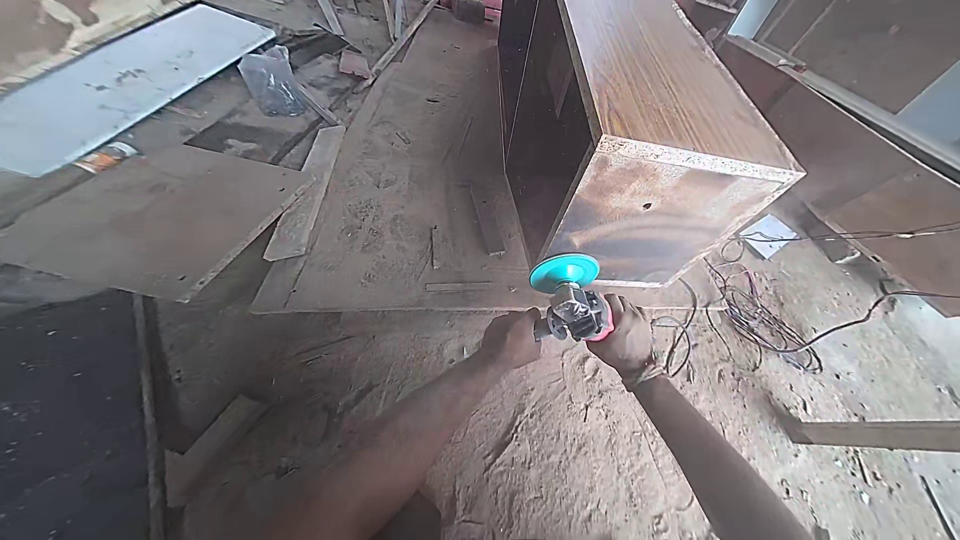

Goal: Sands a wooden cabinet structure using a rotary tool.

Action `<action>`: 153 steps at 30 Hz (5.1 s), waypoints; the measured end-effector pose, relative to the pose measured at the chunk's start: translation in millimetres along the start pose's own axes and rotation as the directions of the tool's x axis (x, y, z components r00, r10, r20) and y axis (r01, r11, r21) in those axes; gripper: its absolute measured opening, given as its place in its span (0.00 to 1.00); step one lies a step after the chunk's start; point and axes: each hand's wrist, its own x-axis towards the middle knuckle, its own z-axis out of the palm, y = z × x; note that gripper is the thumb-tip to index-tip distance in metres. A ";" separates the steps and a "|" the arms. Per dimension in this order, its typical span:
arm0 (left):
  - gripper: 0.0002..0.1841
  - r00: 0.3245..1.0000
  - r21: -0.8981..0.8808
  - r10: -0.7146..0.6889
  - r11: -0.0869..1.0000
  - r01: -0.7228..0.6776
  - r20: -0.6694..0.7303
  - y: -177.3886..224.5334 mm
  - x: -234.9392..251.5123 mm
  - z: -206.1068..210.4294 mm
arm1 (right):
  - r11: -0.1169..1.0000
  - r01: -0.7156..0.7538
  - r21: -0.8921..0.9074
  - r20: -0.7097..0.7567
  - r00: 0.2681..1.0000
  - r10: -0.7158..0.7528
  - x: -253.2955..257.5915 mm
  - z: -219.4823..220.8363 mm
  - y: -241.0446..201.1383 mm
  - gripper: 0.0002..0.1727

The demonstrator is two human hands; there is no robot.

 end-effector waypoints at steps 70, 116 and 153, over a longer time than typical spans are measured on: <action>0.17 0.978 -0.081 -0.163 0.985 0.153 -0.132 10.9 -0.5 9.7 | 0.986 0.029 -0.162 0.180 0.984 0.000 13.8 -25.2 -17.2 0.31; 0.17 0.932 -0.094 -0.263 0.964 0.247 -0.251 52.6 -15.8 -23.0 | 0.990 -0.010 -0.140 0.112 0.993 0.026 28.8 -66.6 -11.5 0.33; 0.30 0.969 -0.128 -0.067 0.991 0.037 -0.239 177.6 60.3 50.3 | 0.968 -0.237 0.086 0.116 0.967 0.227 -0.1 -53.0 182.8 0.35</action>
